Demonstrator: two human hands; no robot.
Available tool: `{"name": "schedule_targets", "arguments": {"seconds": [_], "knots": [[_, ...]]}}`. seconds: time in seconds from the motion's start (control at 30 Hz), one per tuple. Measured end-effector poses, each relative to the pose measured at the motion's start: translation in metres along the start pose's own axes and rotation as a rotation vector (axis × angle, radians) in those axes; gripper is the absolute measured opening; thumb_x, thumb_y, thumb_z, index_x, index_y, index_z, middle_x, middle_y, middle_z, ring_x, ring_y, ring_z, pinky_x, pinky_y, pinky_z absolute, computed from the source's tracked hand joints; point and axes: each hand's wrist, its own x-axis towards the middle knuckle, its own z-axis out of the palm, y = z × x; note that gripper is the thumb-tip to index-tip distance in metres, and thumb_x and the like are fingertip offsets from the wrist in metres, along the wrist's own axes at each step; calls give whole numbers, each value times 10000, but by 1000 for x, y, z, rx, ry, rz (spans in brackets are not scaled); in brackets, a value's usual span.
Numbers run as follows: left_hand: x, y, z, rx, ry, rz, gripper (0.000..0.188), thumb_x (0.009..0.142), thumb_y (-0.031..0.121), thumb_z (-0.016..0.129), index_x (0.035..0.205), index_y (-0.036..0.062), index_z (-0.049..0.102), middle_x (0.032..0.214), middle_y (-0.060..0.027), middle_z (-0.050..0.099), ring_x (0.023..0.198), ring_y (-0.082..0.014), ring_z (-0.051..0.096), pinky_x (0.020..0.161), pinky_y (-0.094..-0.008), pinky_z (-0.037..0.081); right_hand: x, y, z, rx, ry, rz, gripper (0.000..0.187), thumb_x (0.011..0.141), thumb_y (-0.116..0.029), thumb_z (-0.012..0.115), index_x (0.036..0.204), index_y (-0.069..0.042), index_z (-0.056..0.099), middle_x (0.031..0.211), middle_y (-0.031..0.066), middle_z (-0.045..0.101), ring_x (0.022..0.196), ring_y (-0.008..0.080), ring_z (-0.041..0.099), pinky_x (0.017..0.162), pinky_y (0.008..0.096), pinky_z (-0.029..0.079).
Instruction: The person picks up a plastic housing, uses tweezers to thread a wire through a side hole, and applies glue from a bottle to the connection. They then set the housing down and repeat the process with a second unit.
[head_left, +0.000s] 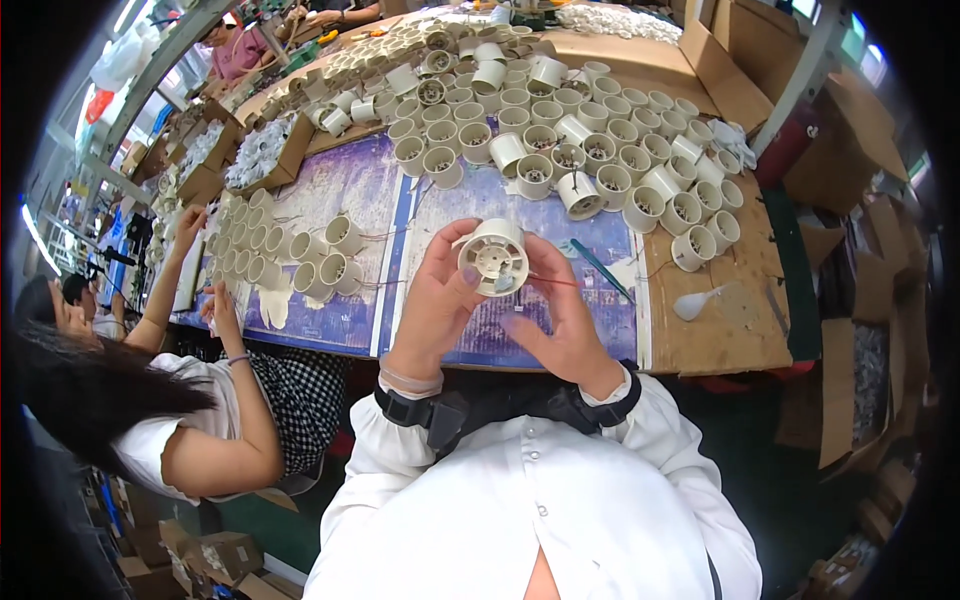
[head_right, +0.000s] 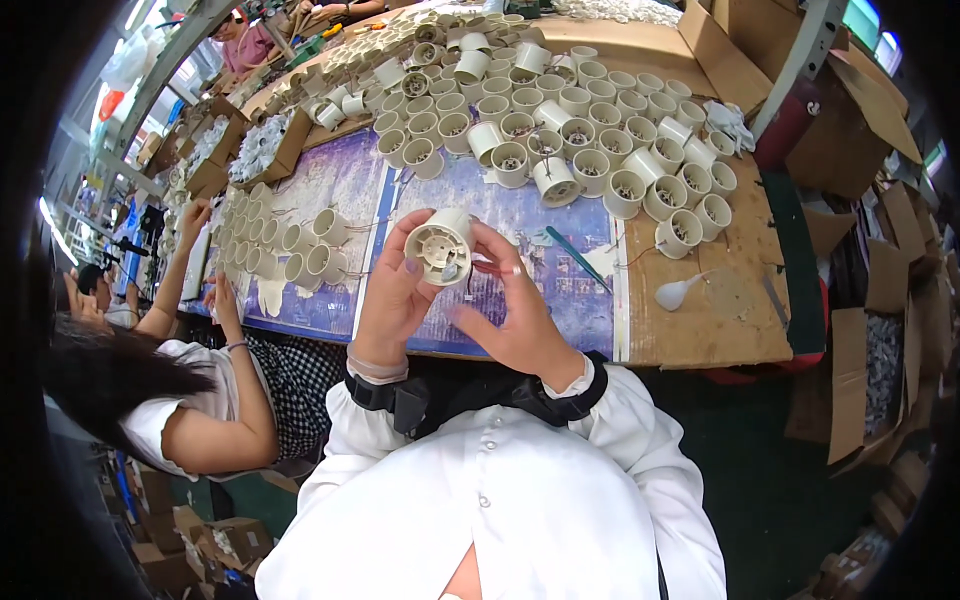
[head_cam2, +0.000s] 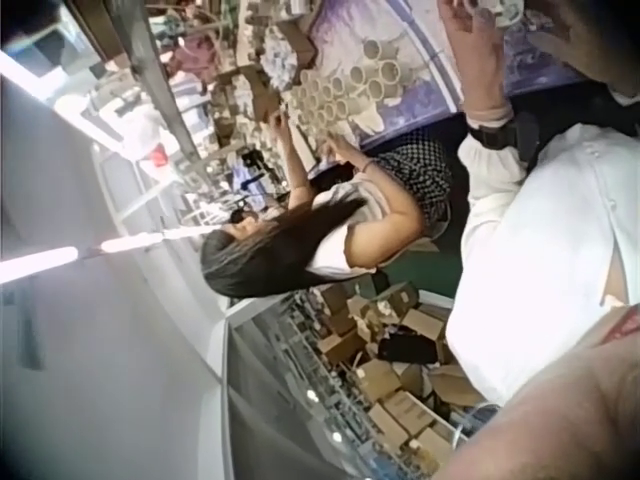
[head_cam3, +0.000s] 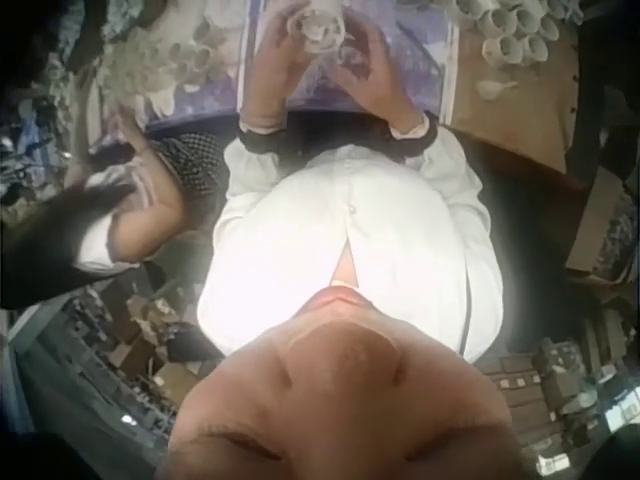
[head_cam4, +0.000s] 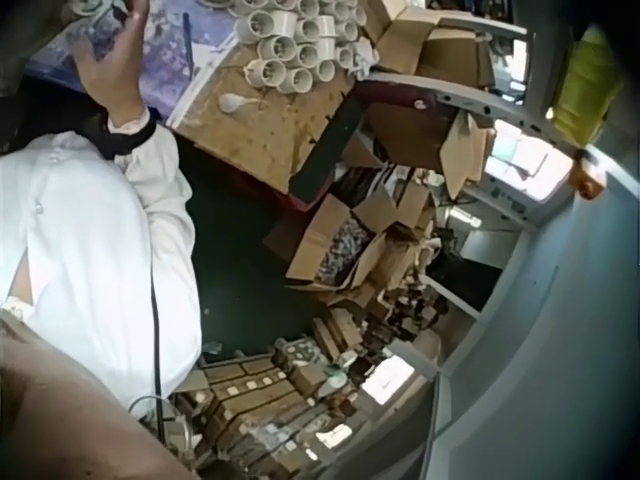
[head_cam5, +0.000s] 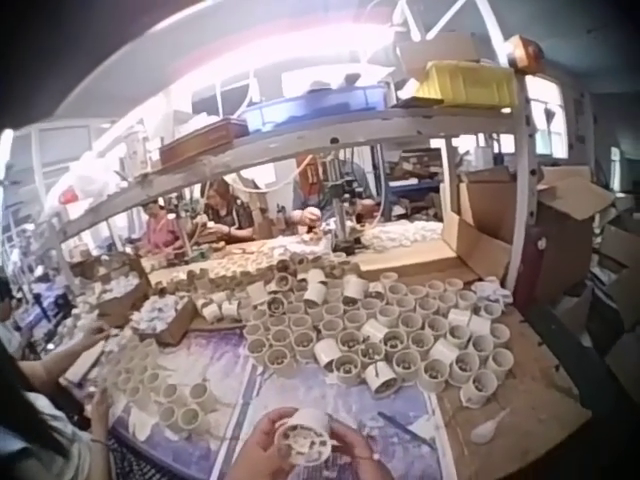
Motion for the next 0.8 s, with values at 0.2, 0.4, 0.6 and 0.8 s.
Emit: {"name": "schedule_targets", "arguments": {"seconds": [0.2, 0.4, 0.6, 0.8], "knots": [[-5, -6, 3, 115, -7, 67, 625, 831, 126, 718, 1354, 27, 390, 1259, -98, 513, 1143, -183, 524, 967, -326, 453, 5, -7, -4, -78, -16, 47, 597, 883, -93, 614, 1398, -11, 324, 1372, 107, 435, 1261, 209, 438, 1050, 351, 345], [-7, -8, 18, 453, -28, 137, 573, 817, 52, 698, 1315, 29, 416, 1223, -88, 522, 1143, -181, 508, 983, -313, 420, 3, -6, -4, -77, 103, 107, 549, 867, -86, 643, 1346, -20, 382, 1296, 90, 490, 1173, 182, 501, 1002, 326, 390], [-6, -13, 15, 364, -16, 59, 493, 839, 55, 664, 1271, 34, 428, 1194, -93, 529, 1132, -179, 509, 954, -297, 426, 4, -5, -1, -155, 165, 147, 553, 840, -88, 682, 1316, -33, 406, 1236, 85, 532, 1106, 179, 543, 959, 318, 428], [-1, -15, 13, 206, 81, -57, 414, 892, 61, 582, 1268, 38, 412, 1168, -113, 545, 1094, -188, 550, 917, -311, 472, 6, -5, 0, -375, 154, 104, 596, 773, -99, 750, 1281, -34, 445, 1189, 98, 555, 1085, 200, 562, 925, 332, 460]]}}
